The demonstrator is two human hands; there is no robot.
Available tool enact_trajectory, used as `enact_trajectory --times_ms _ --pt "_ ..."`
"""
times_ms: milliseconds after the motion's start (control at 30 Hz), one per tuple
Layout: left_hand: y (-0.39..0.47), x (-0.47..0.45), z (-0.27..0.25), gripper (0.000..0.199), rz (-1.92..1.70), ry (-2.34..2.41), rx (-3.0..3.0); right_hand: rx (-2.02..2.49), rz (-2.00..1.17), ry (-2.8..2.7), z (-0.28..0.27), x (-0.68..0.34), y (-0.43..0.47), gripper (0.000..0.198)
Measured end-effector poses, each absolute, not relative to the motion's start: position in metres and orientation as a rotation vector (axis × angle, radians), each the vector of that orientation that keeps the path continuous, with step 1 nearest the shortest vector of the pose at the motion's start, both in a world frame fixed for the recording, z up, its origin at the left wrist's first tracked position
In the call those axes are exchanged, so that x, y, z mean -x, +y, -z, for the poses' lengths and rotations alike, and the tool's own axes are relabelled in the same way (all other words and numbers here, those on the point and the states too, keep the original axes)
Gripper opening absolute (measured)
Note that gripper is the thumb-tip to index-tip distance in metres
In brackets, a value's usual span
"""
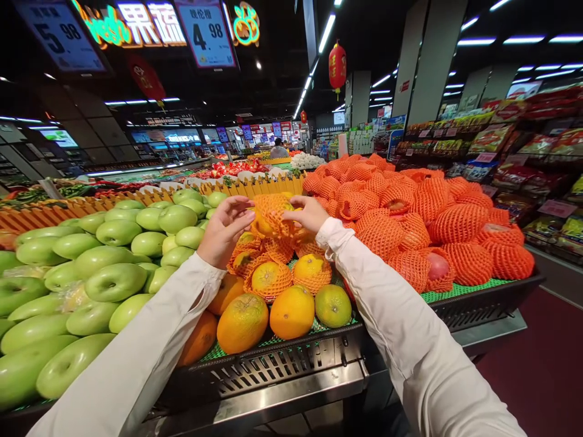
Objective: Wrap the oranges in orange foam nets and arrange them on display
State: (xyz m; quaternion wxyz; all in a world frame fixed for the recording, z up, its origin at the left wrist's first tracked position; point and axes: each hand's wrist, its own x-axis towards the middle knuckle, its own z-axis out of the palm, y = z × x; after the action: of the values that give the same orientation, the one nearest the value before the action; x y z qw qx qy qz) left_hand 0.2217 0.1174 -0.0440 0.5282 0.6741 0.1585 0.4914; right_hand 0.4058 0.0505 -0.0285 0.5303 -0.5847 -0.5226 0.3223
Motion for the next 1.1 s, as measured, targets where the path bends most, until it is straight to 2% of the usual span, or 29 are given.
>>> enact_trajectory --times_ms 133,300,400,500,600,700,867,1000,1100 --pt "0.12 -0.226 0.052 0.078 -1.061 0.347 -1.732 1.194 -0.936 -1.001 0.046 -0.381 0.056 0.066" --pt "0.119 -0.23 0.057 0.084 -1.11 0.29 -1.925 1.097 -0.869 -1.138 0.054 -0.385 0.06 0.079" --pt "0.119 -0.231 0.057 0.083 -1.18 0.347 -1.819 1.033 -0.814 -1.126 0.045 -0.394 0.058 0.067" --pt "0.118 -0.231 0.058 0.083 -1.102 0.42 -1.583 1.052 -0.839 -0.889 0.036 -0.394 0.054 0.056" --pt "0.117 -0.228 0.057 0.075 -1.03 0.329 -1.571 0.978 -1.1 -0.899 0.035 -0.385 0.047 0.06" --pt "0.119 -0.226 0.055 0.062 -1.13 0.223 -1.81 0.831 -1.286 -0.985 0.037 -0.373 0.041 0.066" --pt "0.126 -0.225 0.052 0.043 -1.515 0.399 -2.084 0.797 -1.218 -0.864 0.035 -0.365 0.04 0.058" --pt "0.125 -0.225 0.047 0.043 -1.373 0.345 -1.734 0.873 -1.174 -0.891 0.039 -0.369 0.045 0.056" --pt "0.12 -0.221 0.04 0.045 -1.295 0.298 -1.397 0.938 -1.095 -0.96 0.044 -0.373 0.047 0.065"
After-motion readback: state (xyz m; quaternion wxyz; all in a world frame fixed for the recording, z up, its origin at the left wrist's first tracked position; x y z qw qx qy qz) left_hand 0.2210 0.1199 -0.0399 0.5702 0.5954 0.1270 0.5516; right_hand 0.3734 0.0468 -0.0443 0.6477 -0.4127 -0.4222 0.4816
